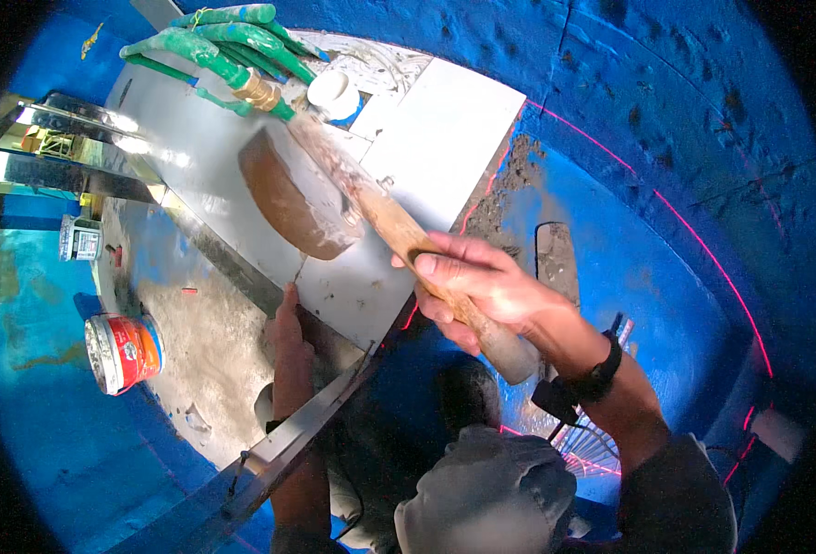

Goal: Applying mortar with a trowel and placing a large white tile on a wall, then securing it with a mallet.

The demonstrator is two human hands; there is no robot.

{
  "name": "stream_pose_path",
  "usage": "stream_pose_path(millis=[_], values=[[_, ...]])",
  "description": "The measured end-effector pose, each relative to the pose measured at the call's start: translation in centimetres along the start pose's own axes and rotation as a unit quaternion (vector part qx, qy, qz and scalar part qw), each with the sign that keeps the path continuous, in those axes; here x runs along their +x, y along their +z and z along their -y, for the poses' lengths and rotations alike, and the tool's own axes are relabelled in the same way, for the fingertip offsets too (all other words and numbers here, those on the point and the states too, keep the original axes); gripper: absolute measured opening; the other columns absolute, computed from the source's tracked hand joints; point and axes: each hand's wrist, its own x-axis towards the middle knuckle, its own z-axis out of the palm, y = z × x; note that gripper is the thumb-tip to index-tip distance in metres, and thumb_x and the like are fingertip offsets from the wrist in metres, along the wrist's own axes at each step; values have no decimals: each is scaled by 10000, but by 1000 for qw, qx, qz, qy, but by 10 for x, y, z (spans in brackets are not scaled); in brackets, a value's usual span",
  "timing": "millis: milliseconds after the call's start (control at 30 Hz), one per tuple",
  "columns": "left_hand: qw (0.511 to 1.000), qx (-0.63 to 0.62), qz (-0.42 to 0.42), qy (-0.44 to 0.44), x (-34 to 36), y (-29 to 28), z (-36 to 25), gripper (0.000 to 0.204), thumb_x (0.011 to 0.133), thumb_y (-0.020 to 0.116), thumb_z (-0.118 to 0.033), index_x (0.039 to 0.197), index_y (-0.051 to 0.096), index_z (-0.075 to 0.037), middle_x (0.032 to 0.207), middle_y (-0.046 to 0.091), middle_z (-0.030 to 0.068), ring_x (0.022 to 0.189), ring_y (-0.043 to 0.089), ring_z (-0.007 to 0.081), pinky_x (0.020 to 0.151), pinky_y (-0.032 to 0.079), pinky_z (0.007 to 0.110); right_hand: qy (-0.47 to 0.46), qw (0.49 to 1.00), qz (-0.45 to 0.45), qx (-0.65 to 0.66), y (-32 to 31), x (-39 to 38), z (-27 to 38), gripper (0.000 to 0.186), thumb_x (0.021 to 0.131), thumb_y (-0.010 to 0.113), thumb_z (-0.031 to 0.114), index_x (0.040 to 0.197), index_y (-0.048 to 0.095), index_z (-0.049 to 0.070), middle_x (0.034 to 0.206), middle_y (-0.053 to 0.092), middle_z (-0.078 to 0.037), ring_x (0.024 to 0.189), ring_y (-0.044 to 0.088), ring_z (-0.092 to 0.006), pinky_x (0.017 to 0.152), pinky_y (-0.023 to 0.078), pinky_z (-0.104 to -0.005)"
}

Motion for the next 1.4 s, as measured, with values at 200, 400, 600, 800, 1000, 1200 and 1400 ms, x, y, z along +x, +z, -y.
stream_pose_path(millis=[200,400,600,800,1000,1200,1400], values=[[1000,4,12,22,10,-4,11,751,846,892,-223,1384,508,134,1341,635,200,1156,658,301,1002,543,424,65,996,-40,-40,-22,-3,-12,417,1104,519,369,1348,557,32,705,516,-52,428,487,-146,367,397,-294],[1000,9,12,-10,2,-13,7,831,835,896,-237,1427,442,129,1373,606,207,1189,639,305,1012,537,438,58,995,26,-77,12,0,3,432,1092,549,393,1372,559,63,702,514,-35,450,483,-121,388,389,-278],[1000,20,16,-3,-9,5,-5,813,853,876,-220,1459,437,99,1419,577,209,1209,628,313,1003,536,446,102,992,23,-75,-21,14,-25,460,1090,540,433,1351,555,54,706,494,-23,487,482,-108,412,385,-276],[995,-41,87,-25,50,-39,21,885,875,861,-229,1522,347,90,1422,568,222,1252,601,317,1030,521,444,73,997,33,-22,15,23,-13,378,1069,599,334,1301,566,36,716,503,-49,460,467,-122,387,372,-279],[747,454,-109,473,-12,-9,-8,850,924,790,-308,1505,346,125,1491,505,296,1356,528,423,1149,424,508,-33,998,46,-20,-6,-12,3,338,1091,565,272,1349,519,57,742,534,-68,493,535,-153,399,451,-295],[485,525,404,571,-30,46,-59,816,903,771,-404,1443,461,124,1545,423,338,1432,423,476,1199,352,542,-107,993,-39,-37,-19,-5,5,296,1097,556,242,1293,520,24,747,532,-52,516,552,-136,385,469,-299],[375,573,372,627,-40,130,-82,995,771,846,-493,1419,457,153,1527,441,347,1464,389,466,1232,293,542,-181,983,-8,-3,-3,-6,43,299,1105,542,309,1221,508,35,752,572,-59,453,555,-155,364,461,-291]])
